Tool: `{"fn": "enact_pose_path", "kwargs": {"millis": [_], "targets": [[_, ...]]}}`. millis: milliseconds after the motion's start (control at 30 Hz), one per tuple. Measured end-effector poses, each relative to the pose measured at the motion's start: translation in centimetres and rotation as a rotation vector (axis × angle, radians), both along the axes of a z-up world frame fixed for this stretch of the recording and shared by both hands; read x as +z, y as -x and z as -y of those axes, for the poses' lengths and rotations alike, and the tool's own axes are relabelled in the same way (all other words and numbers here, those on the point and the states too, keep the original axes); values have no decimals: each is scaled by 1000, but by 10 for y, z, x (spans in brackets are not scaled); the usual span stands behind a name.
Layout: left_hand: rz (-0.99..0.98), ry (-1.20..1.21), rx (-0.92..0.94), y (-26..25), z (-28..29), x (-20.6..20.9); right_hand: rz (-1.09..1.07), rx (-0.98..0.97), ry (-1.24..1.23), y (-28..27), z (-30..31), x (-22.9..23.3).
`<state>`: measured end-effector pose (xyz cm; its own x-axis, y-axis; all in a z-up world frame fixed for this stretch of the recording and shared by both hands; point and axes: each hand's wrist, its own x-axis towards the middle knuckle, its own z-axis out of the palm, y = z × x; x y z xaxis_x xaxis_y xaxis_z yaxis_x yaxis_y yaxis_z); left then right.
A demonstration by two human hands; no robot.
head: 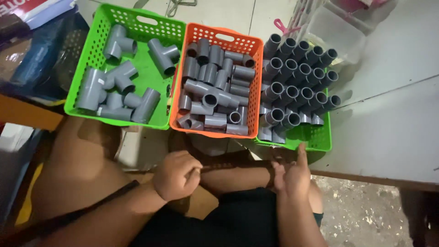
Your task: Sorting and inspecting PVC pipe fittings into different plastic baskets
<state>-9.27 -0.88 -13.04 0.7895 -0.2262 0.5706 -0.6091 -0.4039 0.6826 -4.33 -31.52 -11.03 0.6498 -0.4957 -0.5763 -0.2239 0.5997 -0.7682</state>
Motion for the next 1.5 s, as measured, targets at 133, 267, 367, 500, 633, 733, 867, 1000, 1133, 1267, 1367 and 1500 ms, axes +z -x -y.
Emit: {"fn": "enact_pose_path", "kwargs": {"millis": [133, 267, 367, 500, 633, 733, 867, 1000, 1133, 1267, 1367, 1500], "targets": [[-410, 390, 160, -39, -16, -110, -17, 60, -23, 3, -51, 44], [-955, 1237, 220, -50, -37, -123, 48, 237, -21, 14, -59, 20], [-936, 1512, 43, -60, -32, -100, 64, 311, -41, 20, -52, -30], [-1054, 1605, 201, -66, -34, -106, 74, 418, -59, 18, -73, -18], [-1089, 1607, 220, -70, -29, -90, 108, 551, -130, 13, -57, -38], [-1125, 1592, 253, -67, -29, -95, 114, 505, -172, 12, -42, -65], [-1144, 1602, 318, -68, -27, -79, 107, 421, -203, 6, -38, -47], [-1227, 1593, 372, -68, -28, -100, 114, 358, -178, 0, -33, -48], [-1269, 1618, 418, -69, -26, -66, 117, 316, -201, -4, -29, -54], [-1277, 1622, 458, -69, -27, -60, 83, 363, -179, -12, -41, -22], [-1287, 1612, 465, -64, -28, -65, -3, 409, -145, -5, -37, -21], [-1403, 1332, 425, -32, -33, -128, -269, 586, -56, 1, -27, -12]]}}
